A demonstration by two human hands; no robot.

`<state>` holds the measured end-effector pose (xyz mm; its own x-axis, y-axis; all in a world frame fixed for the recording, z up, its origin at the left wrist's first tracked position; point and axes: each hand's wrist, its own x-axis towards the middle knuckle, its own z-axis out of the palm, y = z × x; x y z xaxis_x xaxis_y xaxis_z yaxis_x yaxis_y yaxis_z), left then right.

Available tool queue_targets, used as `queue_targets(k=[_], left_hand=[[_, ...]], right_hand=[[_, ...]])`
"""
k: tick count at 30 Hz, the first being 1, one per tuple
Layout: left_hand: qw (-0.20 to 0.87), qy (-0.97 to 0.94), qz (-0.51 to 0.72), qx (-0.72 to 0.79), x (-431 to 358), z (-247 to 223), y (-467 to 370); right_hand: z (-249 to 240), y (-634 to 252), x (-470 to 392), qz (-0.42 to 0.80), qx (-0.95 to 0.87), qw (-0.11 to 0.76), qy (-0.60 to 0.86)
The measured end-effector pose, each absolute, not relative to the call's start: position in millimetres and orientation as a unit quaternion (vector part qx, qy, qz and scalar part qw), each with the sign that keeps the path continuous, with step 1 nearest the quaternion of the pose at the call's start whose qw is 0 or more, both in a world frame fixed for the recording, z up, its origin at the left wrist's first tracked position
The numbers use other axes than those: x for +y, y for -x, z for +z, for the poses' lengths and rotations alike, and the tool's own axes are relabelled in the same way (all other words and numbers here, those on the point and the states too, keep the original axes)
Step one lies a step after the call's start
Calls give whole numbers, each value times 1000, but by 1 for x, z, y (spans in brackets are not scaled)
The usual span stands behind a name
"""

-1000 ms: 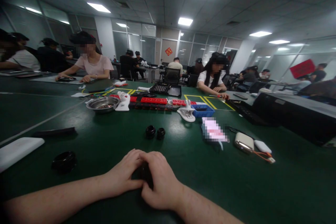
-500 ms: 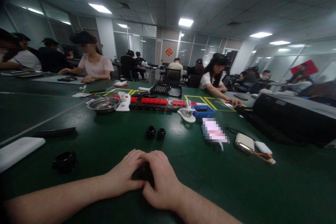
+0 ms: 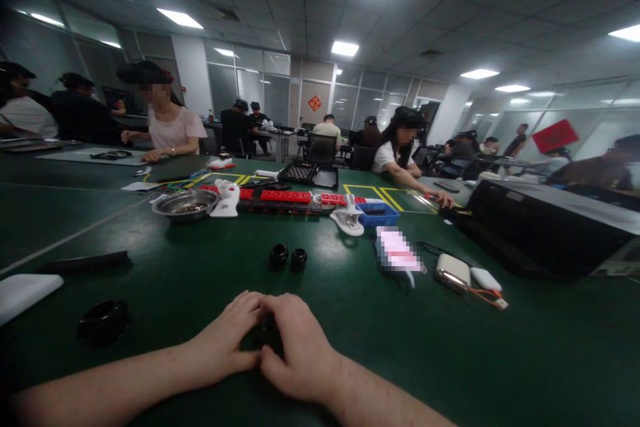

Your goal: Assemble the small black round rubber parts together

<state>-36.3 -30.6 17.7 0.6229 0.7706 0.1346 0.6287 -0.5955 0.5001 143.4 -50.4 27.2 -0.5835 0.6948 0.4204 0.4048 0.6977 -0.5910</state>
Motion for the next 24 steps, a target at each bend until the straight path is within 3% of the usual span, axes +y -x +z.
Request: queue_targets(k=[6,13,21,24], left_hand=[[199,-880,172,396,-32,19,35],[210,-875,172,400,-31,18,35],[207,-880,165,394,-30,20,35],[211,-879,163,396,-30,21,35]], right_hand=[[26,-141,-48,197,-823,321,425],[30,-142,-52,202,-857,340,331],[28,-141,-47,187,-819,330,430],[28,-141,-49,197,-830,342,393]])
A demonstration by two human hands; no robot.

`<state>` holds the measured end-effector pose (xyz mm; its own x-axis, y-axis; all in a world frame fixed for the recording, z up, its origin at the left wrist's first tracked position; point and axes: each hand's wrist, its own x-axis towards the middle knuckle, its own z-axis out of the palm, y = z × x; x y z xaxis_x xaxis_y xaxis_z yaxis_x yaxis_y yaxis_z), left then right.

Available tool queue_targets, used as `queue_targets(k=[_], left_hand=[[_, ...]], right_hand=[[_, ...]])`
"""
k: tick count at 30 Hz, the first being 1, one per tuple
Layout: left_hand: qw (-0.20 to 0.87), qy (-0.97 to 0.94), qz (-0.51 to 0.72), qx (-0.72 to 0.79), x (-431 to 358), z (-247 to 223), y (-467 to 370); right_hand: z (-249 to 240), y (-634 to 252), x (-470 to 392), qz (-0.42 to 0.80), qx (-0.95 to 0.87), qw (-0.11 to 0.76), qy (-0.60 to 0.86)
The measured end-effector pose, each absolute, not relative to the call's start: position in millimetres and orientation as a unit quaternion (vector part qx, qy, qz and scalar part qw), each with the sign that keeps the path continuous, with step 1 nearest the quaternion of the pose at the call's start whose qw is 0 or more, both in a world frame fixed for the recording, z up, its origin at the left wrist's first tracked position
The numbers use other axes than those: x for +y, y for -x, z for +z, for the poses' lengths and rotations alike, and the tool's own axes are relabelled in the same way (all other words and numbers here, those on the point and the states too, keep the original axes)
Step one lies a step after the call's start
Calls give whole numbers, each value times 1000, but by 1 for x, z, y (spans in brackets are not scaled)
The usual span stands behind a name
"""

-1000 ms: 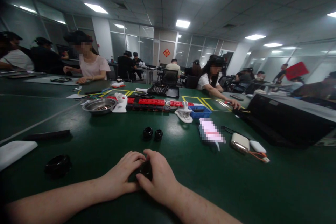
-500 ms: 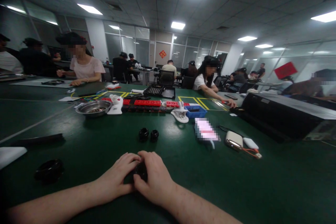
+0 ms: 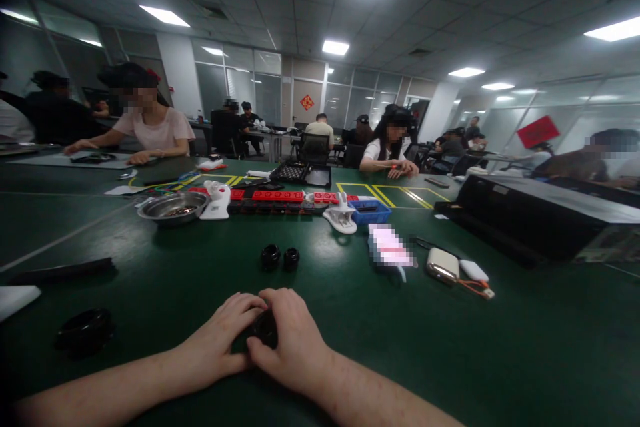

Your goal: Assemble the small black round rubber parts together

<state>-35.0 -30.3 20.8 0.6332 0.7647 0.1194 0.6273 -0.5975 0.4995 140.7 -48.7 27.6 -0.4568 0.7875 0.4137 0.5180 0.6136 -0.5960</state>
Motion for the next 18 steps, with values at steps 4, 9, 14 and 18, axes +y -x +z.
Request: queue_targets(k=[4,9,14,18], left_hand=[[207,-876,159,404,-30,20,35],[209,-880,158,396,-30,18,36],[212,-876,159,403,-30,17,36],[212,-877,162,400,-29,16,36]], right_hand=[[30,-142,-52,202,-859,359,305],[29,-140,-51,173,-835,349,389],[28,-139,-49,201,-836,319,399],[31,-140,-51,225,-858,340,311]])
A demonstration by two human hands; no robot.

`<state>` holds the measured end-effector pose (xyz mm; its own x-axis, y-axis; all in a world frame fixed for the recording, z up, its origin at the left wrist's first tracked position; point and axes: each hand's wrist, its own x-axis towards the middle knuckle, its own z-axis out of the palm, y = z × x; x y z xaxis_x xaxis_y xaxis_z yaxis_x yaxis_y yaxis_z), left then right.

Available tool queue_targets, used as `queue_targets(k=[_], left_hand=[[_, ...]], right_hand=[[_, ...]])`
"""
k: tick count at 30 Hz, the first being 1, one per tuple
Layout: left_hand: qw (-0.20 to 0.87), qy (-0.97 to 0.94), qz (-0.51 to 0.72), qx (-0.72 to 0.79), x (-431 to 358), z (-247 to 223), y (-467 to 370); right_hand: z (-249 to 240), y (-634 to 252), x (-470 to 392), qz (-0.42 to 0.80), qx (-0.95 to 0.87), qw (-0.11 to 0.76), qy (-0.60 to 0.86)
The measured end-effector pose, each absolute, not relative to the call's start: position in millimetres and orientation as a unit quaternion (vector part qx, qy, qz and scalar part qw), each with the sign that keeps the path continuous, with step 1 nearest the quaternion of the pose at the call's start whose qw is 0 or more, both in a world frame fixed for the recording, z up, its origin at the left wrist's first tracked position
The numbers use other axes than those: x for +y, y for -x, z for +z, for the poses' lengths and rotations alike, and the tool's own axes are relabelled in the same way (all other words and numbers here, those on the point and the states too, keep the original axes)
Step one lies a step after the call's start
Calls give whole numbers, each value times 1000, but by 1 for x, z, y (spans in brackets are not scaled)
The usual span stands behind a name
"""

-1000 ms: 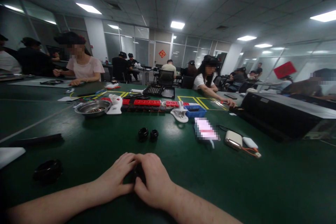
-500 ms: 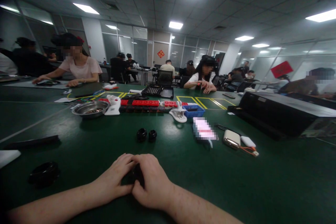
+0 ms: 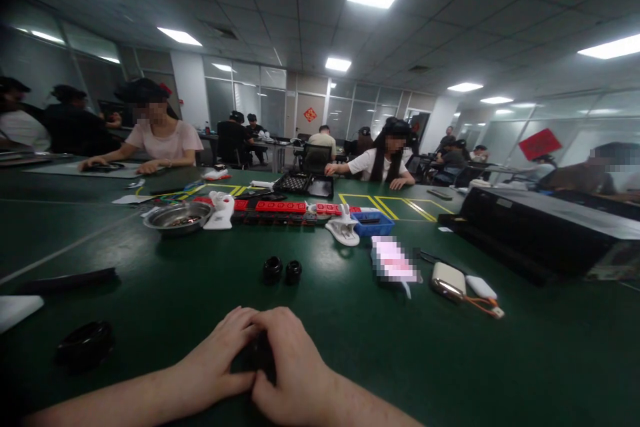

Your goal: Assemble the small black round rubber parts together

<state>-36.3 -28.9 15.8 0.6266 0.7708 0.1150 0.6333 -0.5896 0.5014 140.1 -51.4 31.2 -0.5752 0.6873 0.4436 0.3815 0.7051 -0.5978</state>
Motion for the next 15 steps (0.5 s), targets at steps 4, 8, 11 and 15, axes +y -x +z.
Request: queue_targets(k=[4,8,11,15], left_hand=[[211,-878,162,397,-30,17,37],[215,-876,163,400,-31,20,35],[218,-874,164,402,-31,21,34],[213,-877,155,403,-31,20,35]], right_hand=[[31,-138,-52,197,-842,344,366],[28,-137,-50,189,-815,315,447],[29,-138,-51,199,-843,323,382],[31,-137,-54,189,-856,344,337]])
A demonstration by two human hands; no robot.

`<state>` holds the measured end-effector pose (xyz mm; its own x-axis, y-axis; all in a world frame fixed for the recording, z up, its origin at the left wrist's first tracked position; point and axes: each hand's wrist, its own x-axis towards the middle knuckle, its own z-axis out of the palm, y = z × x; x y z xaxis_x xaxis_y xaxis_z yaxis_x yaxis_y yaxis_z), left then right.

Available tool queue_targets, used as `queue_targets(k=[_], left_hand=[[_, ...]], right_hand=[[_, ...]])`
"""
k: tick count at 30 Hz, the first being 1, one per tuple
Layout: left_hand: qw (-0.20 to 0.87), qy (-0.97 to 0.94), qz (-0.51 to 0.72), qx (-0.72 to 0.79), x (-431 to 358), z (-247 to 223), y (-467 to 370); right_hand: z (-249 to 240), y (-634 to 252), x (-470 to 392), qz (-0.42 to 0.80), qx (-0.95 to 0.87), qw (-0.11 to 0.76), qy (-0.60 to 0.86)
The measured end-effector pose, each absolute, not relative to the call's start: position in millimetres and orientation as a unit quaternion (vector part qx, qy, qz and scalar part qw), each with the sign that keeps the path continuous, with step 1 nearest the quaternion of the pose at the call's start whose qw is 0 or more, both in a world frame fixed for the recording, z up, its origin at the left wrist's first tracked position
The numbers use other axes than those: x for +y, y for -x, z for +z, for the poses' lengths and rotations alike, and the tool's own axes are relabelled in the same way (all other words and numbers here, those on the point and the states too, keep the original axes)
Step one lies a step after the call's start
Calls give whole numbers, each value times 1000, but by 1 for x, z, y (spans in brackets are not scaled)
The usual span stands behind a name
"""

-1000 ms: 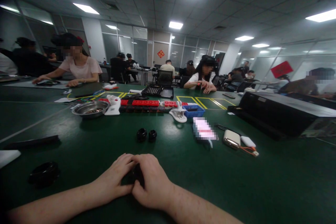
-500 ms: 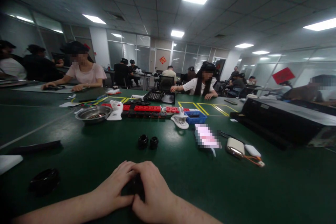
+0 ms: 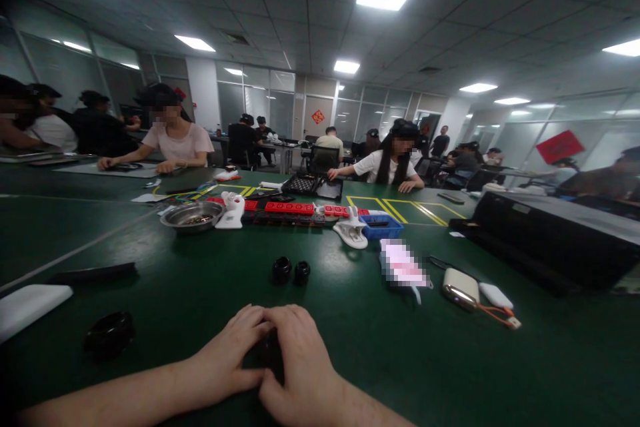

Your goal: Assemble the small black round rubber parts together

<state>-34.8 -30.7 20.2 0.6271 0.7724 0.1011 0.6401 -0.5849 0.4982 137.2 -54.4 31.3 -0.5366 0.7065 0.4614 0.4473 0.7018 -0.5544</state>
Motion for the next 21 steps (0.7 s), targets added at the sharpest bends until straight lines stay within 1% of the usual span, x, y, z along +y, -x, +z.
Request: queue_targets(k=[5,7,13,16,19,21], left_hand=[[212,-878,157,400,-30,17,36],[215,-877,159,399,-29,16,36],[209,-877,159,402,-29,18,35],[214,-879,152,399,-28,18,36],[220,-877,159,397,-29,19,36],[221,-875,163,399,-30,20,35]], right_hand=[[25,-135,-51,170,-815,311,458],[24,-136,-50,181,-817,307,453],[31,-137,-56,203,-860,329,333],[33,-136,-58,172,-848,334,373],[31,-134,-56,159,-828,307,442],[31,-135,-54,159,-827,292,452]])
